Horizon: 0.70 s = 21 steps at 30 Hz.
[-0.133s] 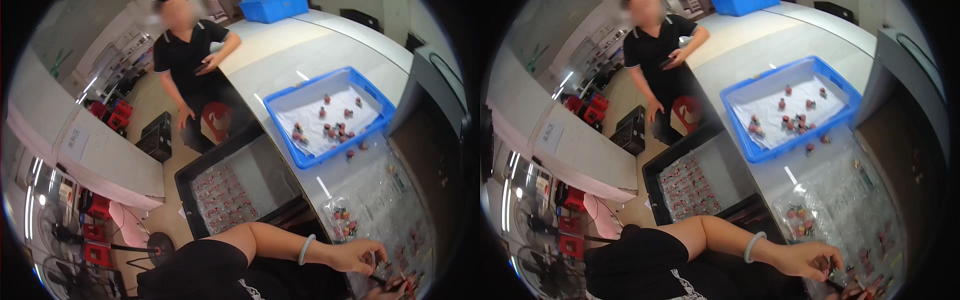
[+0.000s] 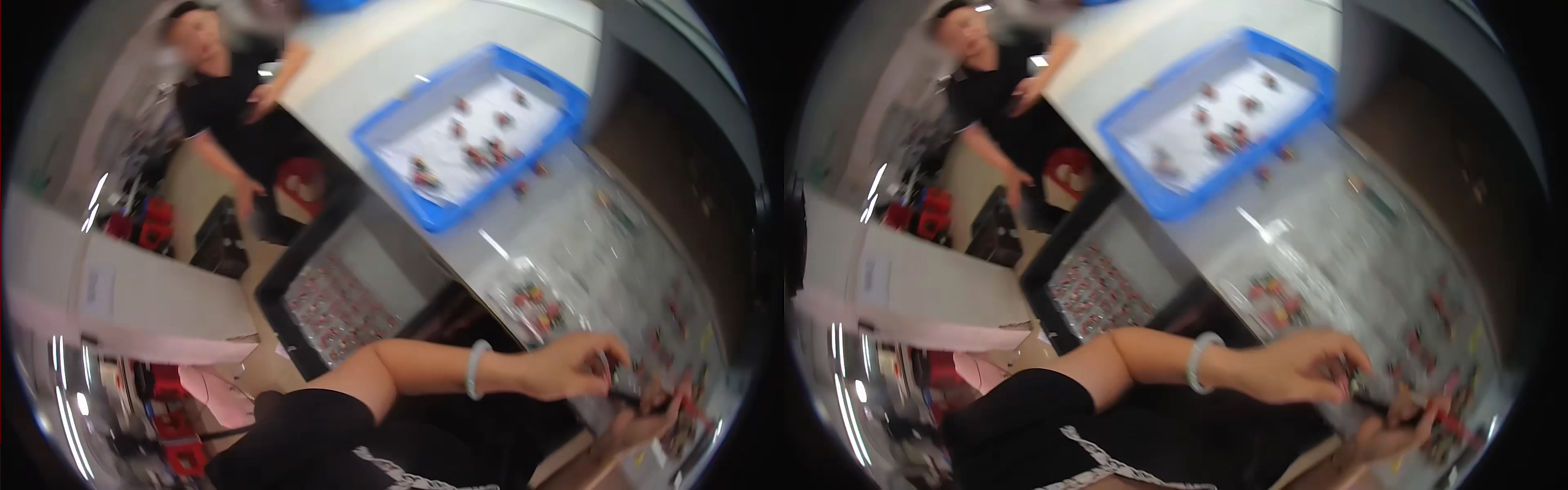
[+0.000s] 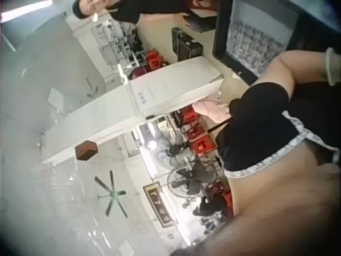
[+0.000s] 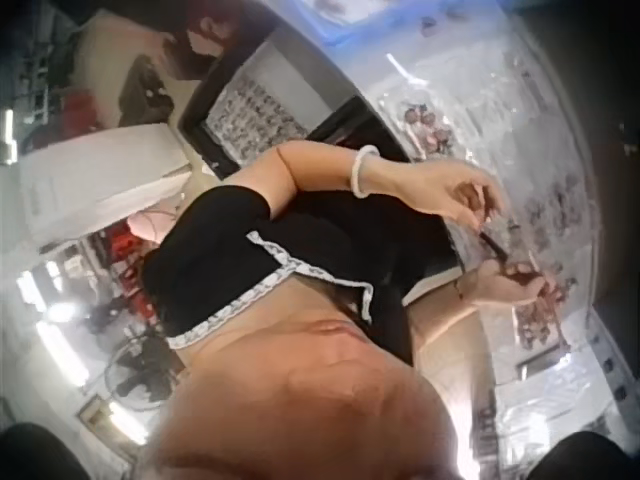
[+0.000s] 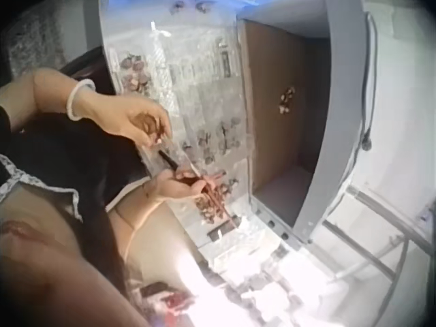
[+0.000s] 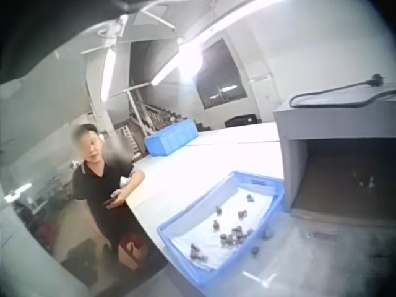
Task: Painting or detailing small ceramic figurines at a workbench.
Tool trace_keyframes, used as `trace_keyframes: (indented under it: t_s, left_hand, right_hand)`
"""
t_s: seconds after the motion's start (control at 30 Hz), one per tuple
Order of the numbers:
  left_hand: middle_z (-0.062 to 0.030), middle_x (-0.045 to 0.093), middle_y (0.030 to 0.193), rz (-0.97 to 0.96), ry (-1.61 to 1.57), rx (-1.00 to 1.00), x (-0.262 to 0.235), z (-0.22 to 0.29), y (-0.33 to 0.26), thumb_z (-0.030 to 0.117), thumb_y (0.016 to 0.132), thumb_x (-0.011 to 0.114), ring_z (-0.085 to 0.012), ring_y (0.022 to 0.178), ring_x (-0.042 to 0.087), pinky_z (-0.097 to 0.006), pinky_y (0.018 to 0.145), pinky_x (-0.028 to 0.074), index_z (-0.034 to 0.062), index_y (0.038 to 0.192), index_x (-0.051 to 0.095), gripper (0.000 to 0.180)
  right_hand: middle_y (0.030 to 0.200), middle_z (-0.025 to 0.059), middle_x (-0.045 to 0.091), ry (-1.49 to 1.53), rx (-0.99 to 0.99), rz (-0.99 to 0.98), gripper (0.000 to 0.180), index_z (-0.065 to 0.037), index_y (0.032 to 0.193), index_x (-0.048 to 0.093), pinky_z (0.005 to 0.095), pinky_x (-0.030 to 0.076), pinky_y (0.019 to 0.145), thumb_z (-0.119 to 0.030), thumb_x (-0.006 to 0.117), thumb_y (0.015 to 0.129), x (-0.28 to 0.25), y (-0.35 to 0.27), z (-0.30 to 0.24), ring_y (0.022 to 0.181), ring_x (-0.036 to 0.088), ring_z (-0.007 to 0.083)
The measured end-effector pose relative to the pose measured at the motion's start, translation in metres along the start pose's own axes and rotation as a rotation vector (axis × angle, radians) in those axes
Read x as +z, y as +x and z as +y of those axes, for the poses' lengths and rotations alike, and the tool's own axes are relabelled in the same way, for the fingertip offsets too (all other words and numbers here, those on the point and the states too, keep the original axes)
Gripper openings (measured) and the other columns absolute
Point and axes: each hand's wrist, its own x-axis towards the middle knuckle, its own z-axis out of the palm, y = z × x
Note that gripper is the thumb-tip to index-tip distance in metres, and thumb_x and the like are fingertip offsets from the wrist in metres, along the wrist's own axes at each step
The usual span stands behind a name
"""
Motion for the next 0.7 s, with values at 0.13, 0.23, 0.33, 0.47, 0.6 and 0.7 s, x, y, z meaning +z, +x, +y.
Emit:
trace_keyframes:
  t_s: [0.13, 0.23, 0.33, 0.47, 0.6, 0.7]
  left_hand:
    - [-0.0062, 0.048, 0.099, 0.007, -0.069, -0.001, -0.002, -0.011, 0.015, -0.005, 0.074, 0.056, -0.0095, 0.079, 0.05, -0.023, 0.073, 0.043, -0.0004, 0.106, 0.046, 0.034]
    - [-0.0097, 0.049, 0.103, 0.013, -0.191, -0.058, 0.002, -0.011, 0.015, -0.011, 0.073, 0.053, -0.0118, 0.086, 0.053, -0.026, 0.077, 0.045, -0.0011, 0.106, 0.045, 0.036]
    - [-0.0093, 0.047, 0.103, -0.013, -0.187, -0.019, 0.006, -0.017, 0.015, -0.012, 0.073, 0.053, -0.0135, 0.087, 0.054, -0.029, 0.078, 0.046, -0.0017, 0.107, 0.044, 0.037]
    - [-0.0078, 0.047, 0.102, 0.025, -0.148, 0.012, 0.01, -0.015, 0.013, -0.007, 0.074, 0.056, -0.0121, 0.085, 0.053, -0.024, 0.076, 0.046, -0.0019, 0.104, 0.044, 0.033]
    - [-0.0078, 0.049, 0.1, 0.081, -0.109, -0.035, 0.014, -0.015, 0.01, -0.007, 0.074, 0.056, -0.0125, 0.085, 0.054, -0.024, 0.076, 0.046, -0.0016, 0.101, 0.043, 0.03]
    - [-0.0059, 0.045, 0.095, 0.061, -0.091, -0.021, 0.016, -0.016, 0.012, -0.011, 0.073, 0.053, -0.0163, 0.085, 0.056, -0.028, 0.077, 0.048, -0.0035, 0.105, 0.045, 0.034]
  right_hand:
    - [0.056, 0.0002, 0.038, 0.079, -0.104, -0.321, 0.015, -0.005, 0.078, 0.044, 0.0175, 0.022, 0.035, -0.02, 0.047, 0.08, -0.013, 0.025, 0.012, 0.041, 0.031, 0.0053]
    - [0.066, 0.007, 0.048, 0.046, -0.175, -0.508, 0.013, -0.001, 0.081, 0.047, 0.0164, 0.029, 0.04, -0.013, 0.048, 0.079, -0.011, 0.015, -0.001, 0.045, 0.037, 0.0068]
    - [0.068, 0.007, 0.045, -0.258, -0.326, -0.576, 0.011, 0.001, 0.08, 0.046, 0.0174, 0.025, 0.042, -0.01, 0.046, 0.079, -0.011, 0.008, -0.007, 0.051, 0.034, 0.0074]
    - [0.073, 0.0084, 0.052, -0.117, -0.39, -0.634, 0.005, 0.0, 0.08, 0.052, 0.0217, 0.037, 0.055, -0.003, 0.05, 0.076, -0.022, 0.005, -0.02, 0.063, 0.048, 0.0121]
    - [0.066, 0.0069, 0.052, -0.597, -0.717, -0.801, 0.002, 0.0, 0.07, 0.051, 0.0245, 0.036, 0.055, 0.003, 0.051, 0.07, -0.014, 0.011, -0.017, 0.06, 0.045, 0.0146]
    - [0.066, 0.007, 0.051, -0.554, -0.61, -0.516, 0.004, -0.001, 0.07, 0.051, 0.026, 0.036, 0.055, 0.002, 0.052, 0.07, -0.02, 0.021, -0.024, 0.059, 0.045, 0.0171]
